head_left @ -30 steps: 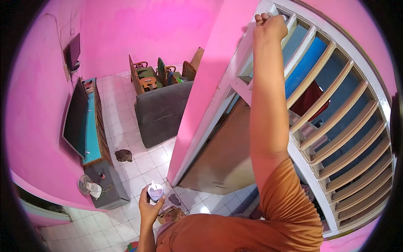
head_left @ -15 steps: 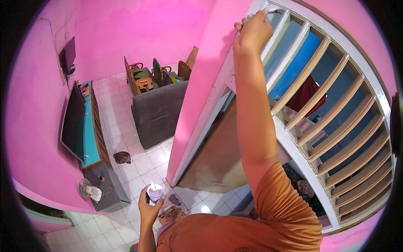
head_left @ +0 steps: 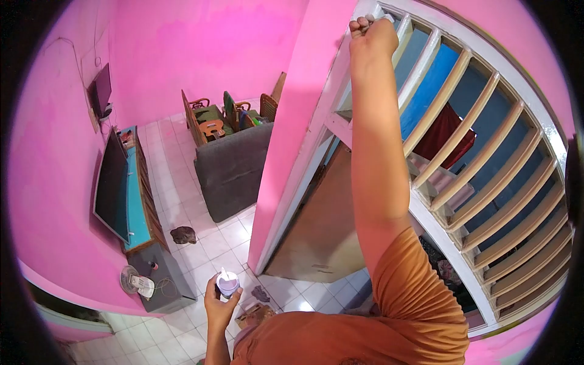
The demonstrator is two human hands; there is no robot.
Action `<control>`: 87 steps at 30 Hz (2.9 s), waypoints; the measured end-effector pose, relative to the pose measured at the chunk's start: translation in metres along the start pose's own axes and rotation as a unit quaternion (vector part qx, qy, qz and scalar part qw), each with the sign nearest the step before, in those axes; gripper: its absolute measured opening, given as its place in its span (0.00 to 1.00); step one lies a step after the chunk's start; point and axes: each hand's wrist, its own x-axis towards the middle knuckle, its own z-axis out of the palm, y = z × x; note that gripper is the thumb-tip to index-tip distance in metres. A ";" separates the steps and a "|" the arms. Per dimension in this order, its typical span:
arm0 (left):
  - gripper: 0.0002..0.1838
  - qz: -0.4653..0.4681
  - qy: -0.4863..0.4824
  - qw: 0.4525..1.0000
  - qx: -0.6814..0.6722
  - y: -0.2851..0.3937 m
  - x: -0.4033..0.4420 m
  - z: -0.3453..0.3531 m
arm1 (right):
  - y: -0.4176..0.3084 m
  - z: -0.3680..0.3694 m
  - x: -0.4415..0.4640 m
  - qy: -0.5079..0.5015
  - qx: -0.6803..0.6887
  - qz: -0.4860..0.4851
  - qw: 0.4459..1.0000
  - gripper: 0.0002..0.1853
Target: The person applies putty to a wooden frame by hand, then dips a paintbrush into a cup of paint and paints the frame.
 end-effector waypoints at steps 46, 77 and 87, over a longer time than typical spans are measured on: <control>0.34 0.014 0.014 1.000 0.006 0.000 -0.006 -0.012 | -0.008 0.008 0.020 0.035 0.188 0.102 0.976 0.09; 0.33 0.023 -0.016 1.000 0.001 0.017 -0.011 0.004 | 0.017 -0.042 -0.051 0.024 0.128 0.146 0.981 0.04; 0.34 0.030 -0.011 0.999 0.000 0.016 -0.014 0.001 | 0.021 -0.057 -0.038 -0.013 0.139 0.140 0.980 0.04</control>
